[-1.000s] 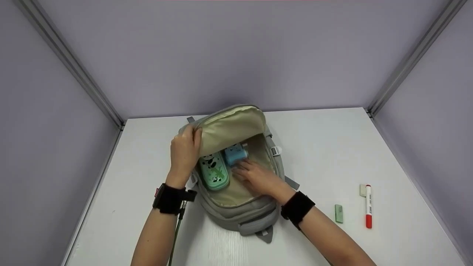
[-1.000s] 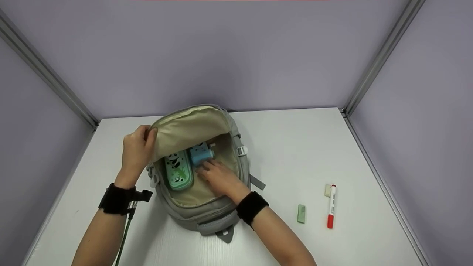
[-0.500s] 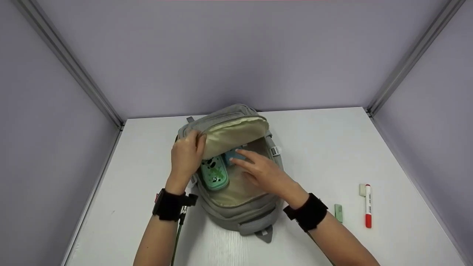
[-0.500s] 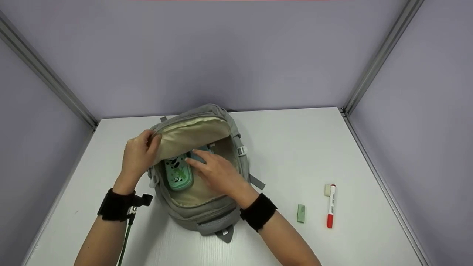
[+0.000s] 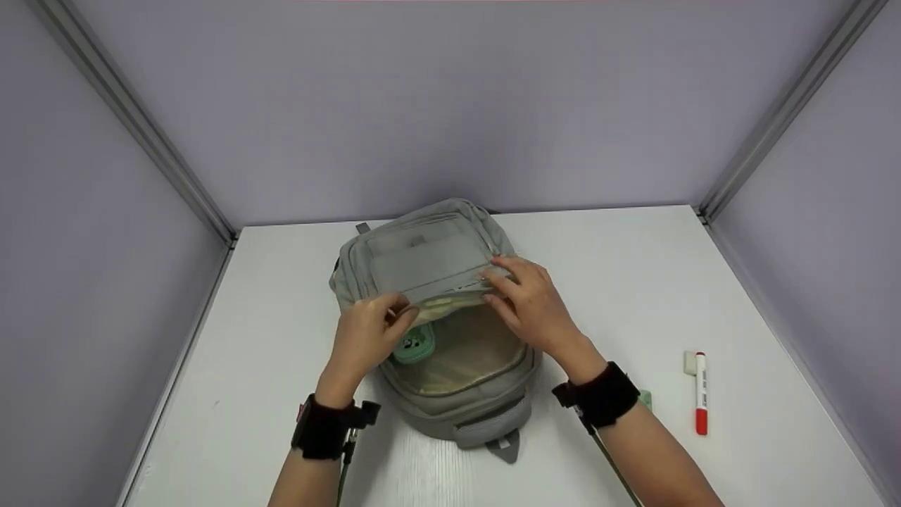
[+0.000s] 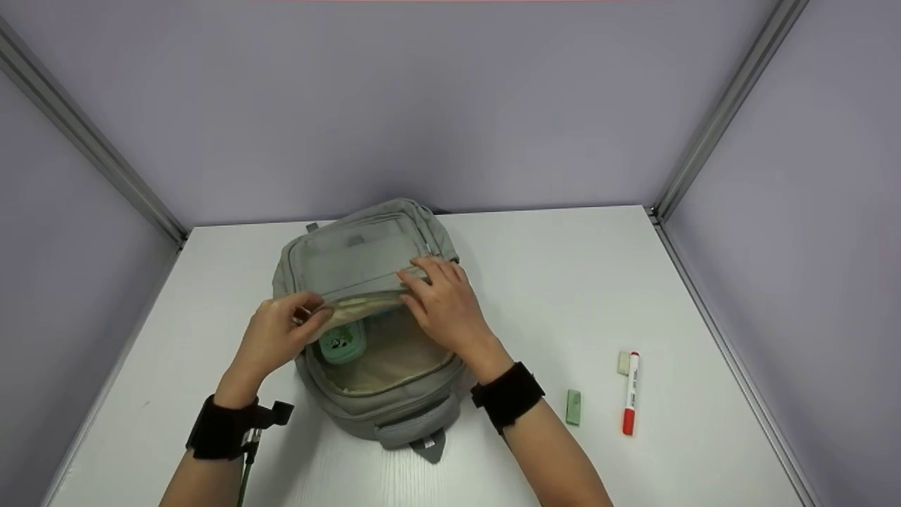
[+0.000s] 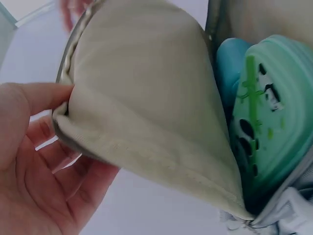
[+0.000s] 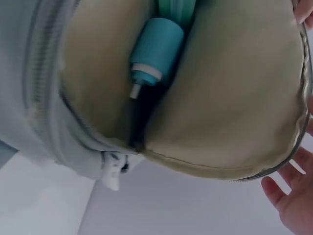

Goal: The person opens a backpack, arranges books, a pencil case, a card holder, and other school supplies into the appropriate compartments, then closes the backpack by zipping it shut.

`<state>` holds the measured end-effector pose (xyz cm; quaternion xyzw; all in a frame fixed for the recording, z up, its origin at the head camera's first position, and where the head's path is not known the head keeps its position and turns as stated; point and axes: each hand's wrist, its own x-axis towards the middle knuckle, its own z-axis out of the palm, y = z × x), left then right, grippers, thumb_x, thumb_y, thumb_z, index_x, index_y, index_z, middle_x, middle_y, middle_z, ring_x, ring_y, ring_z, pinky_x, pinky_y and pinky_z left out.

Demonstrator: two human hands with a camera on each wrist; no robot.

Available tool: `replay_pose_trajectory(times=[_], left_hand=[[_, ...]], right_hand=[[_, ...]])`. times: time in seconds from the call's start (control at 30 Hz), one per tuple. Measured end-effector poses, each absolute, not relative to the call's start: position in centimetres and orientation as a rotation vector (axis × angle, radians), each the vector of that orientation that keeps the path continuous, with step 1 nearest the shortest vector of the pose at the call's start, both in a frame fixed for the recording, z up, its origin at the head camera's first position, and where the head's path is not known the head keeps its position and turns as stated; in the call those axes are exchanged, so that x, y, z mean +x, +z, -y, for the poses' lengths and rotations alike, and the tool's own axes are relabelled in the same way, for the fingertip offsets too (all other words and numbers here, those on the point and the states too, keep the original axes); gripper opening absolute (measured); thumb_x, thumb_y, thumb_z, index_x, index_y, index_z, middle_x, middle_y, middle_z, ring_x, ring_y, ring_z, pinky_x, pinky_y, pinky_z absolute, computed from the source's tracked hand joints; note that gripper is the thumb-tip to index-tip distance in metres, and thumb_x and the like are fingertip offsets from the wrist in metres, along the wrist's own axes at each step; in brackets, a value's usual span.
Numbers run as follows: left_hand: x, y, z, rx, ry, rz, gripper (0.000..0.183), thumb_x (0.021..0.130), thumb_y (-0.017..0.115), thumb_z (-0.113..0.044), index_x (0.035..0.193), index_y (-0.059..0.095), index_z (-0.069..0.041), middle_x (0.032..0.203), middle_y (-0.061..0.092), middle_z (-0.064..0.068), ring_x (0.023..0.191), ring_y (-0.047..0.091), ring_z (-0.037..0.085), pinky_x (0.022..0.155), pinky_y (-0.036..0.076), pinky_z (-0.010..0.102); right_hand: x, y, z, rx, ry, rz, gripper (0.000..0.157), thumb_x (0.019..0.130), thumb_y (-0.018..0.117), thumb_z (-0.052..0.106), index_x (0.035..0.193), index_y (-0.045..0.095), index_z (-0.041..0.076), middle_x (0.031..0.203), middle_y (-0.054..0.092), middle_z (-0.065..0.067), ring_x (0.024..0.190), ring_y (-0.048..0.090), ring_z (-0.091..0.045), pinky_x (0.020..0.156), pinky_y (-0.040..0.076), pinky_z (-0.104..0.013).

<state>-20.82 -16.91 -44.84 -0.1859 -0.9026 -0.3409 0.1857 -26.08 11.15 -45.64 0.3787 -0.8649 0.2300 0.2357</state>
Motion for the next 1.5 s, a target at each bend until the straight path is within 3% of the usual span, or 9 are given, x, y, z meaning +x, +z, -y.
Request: replay_pose_trajectory(times=[0.2,0.3,0.37,0.47,0.57,0.63,0.8,1.13,1.5], left_hand=[[-19.9,-46.3,17.3,-0.523,-1.073,2.629,0.020,0.087,0.077,-0.032,0.085,0.070,-0.014,0.079,0.069,0.000,0.069,0.067,0.013,0.063,0.053,0.032],[-19.5,-47.0,17.5,-0.495,-1.119,2.716,0.035,0.083,0.078,-0.044,0.093,0.072,-0.011,0.091,0.070,0.004,0.081,0.067,0.021,0.071,0.053,0.039],[-19.1,-47.5,17.6,-0.450,-1.141,2.788,0.049,0.080,0.077,-0.051,0.105,0.073,-0.009,0.107,0.069,0.010,0.098,0.064,0.029,0.084,0.049,0.048],[-18.6,-48.7,17.3,-0.341,-1.139,2.898,0.060,0.087,0.069,-0.054,0.126,0.066,-0.009,0.134,0.055,0.021,0.126,0.048,0.041,0.100,0.037,0.058],[-18.2,-50.2,16.5,-0.260,-1.054,2.969,0.063,0.095,0.058,-0.051,0.139,0.055,-0.007,0.147,0.035,0.032,0.138,0.028,0.049,0.105,0.027,0.063],[-18.1,-51.1,15.8,-0.239,-0.974,2.980,0.062,0.099,0.053,-0.048,0.143,0.050,-0.005,0.149,0.028,0.036,0.140,0.020,0.052,0.106,0.025,0.063],[-18.3,-52.4,15.0,-0.238,-0.863,2.937,0.065,0.095,0.062,-0.044,0.146,0.047,-0.006,0.149,0.027,0.037,0.139,0.019,0.054,0.105,0.027,0.064],[-19.4,-53.3,16.5,-0.311,-0.926,2.927,0.067,0.096,0.061,-0.045,0.149,0.042,-0.010,0.154,0.021,0.032,0.143,0.013,0.049,0.107,0.025,0.062],[-20.9,-54.0,17.6,-0.382,-0.987,2.931,0.067,0.096,0.059,-0.047,0.151,0.040,-0.013,0.157,0.019,0.026,0.144,0.011,0.046,0.109,0.020,0.062]], right_hand=[[-25.7,-47.0,-11.7,1.119,0.663,2.428,0.019,0.092,0.071,0.016,0.109,0.072,0.008,0.113,0.065,-0.008,0.108,0.060,-0.026,0.096,0.042,-0.046],[-25.3,-47.4,-12.0,1.137,0.678,2.453,0.016,0.090,0.073,0.014,0.105,0.073,0.009,0.107,0.068,-0.006,0.102,0.063,-0.024,0.091,0.046,-0.044],[-24.9,-47.6,-12.3,1.145,0.677,2.485,0.016,0.089,0.074,0.014,0.104,0.074,0.010,0.104,0.070,-0.005,0.098,0.065,-0.023,0.087,0.049,-0.042],[-24.3,-48.3,-12.7,1.161,0.659,2.530,0.016,0.087,0.076,0.014,0.102,0.075,0.011,0.101,0.070,-0.003,0.095,0.066,-0.021,0.082,0.051,-0.040],[-23.7,-49.1,-12.9,1.189,0.619,2.551,0.016,0.083,0.078,0.013,0.100,0.077,0.012,0.098,0.070,-0.001,0.091,0.066,-0.020,0.077,0.053,-0.038],[-23.4,-49.6,-12.9,1.209,0.581,2.550,0.016,0.081,0.079,0.012,0.097,0.078,0.012,0.096,0.069,-0.001,0.090,0.065,-0.020,0.075,0.053,-0.037],[-23.0,-51.0,-12.9,1.219,0.510,2.539,0.015,0.080,0.081,0.012,0.095,0.079,0.013,0.098,0.068,-0.001,0.092,0.064,-0.020,0.076,0.052,-0.037],[-22.0,-52.2,-12.2,1.341,0.517,2.516,0.009,0.082,0.077,0.009,0.090,0.080,0.010,0.105,0.070,-0.007,0.099,0.065,-0.024,0.084,0.052,-0.037],[-21.1,-52.1,-11.8,1.389,0.495,2.592,0.012,0.084,0.075,0.012,0.094,0.080,0.007,0.115,0.069,-0.016,0.110,0.064,-0.030,0.093,0.049,-0.040]])
